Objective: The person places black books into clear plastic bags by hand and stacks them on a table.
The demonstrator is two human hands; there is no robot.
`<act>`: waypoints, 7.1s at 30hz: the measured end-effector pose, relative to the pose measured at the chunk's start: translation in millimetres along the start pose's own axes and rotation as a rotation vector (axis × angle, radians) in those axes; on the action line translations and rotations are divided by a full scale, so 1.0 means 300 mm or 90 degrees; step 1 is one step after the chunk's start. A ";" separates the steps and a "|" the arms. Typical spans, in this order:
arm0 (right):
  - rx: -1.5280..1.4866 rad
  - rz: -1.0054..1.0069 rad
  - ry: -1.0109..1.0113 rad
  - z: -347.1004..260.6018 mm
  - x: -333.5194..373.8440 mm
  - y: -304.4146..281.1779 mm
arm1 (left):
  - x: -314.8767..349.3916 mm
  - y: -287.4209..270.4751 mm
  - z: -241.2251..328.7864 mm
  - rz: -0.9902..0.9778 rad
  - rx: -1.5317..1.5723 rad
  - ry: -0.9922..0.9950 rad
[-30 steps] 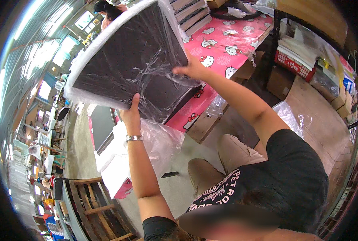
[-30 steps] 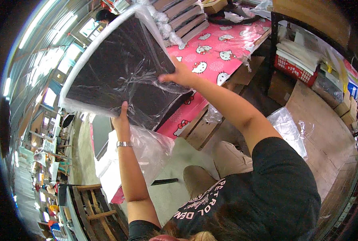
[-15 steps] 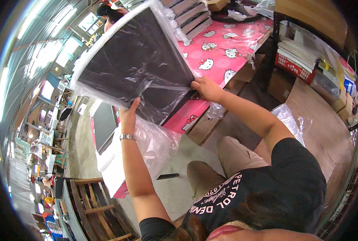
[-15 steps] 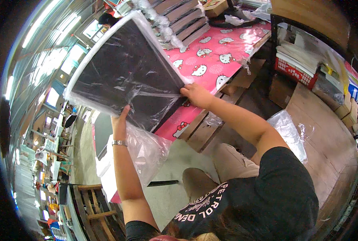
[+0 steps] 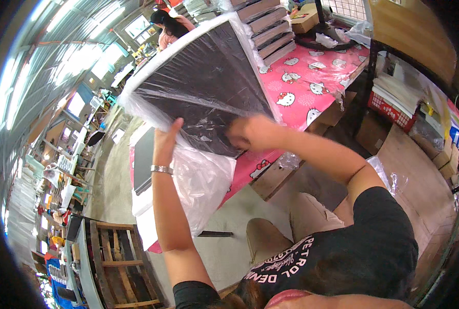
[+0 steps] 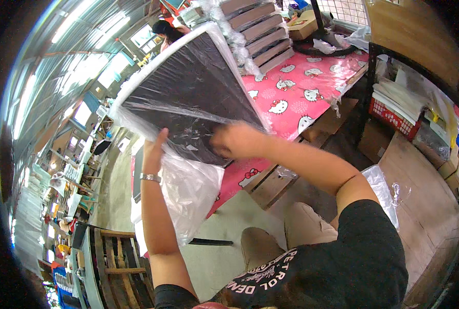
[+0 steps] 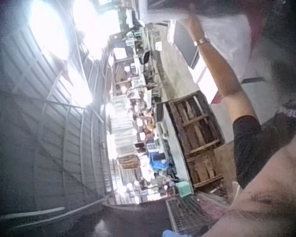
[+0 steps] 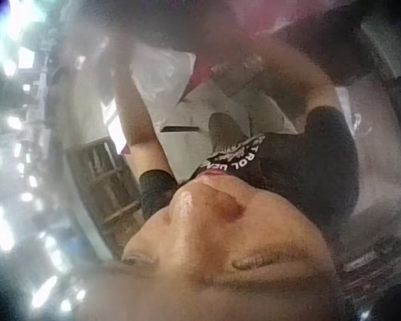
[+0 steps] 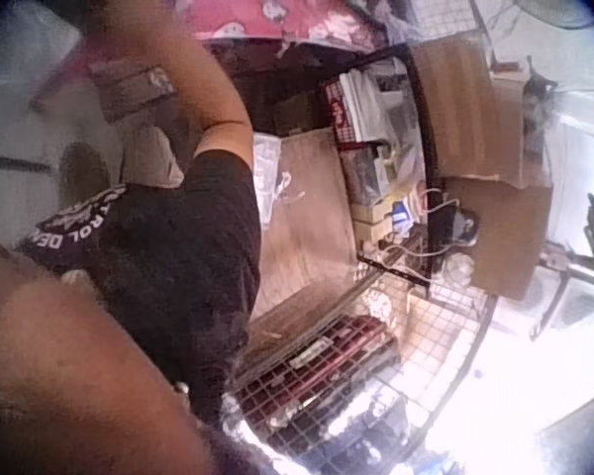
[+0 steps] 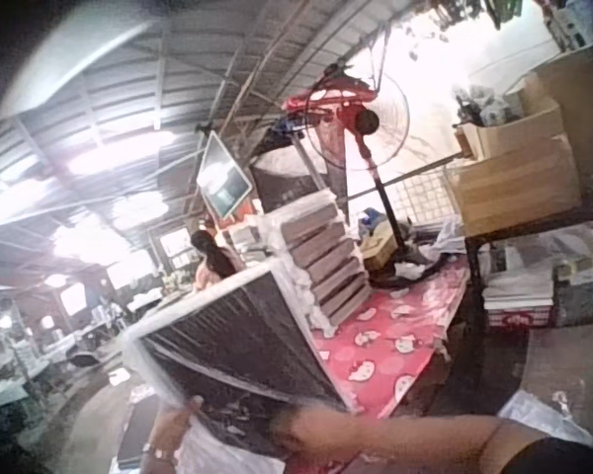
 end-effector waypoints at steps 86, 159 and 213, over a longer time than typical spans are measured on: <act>-0.362 -0.156 0.780 2.673 -0.610 -0.616 | -1.809 0.730 0.033 -0.044 0.102 -0.510; -0.340 -0.289 0.520 2.593 -0.690 -0.591 | -1.673 1.042 0.272 -0.200 -0.501 0.296; -0.841 -0.197 0.929 0.478 -0.115 0.676 | 0.251 -0.416 -0.514 0.188 0.180 -0.672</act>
Point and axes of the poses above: each hand's wrist, its own x-axis away from the middle knuckle, its own y-axis out of the palm, z = x × y, the point moved 6 cm from there along -x, towards the middle knuckle, and after that the axes turned 13 degrees about x, right-handed, at the moved point
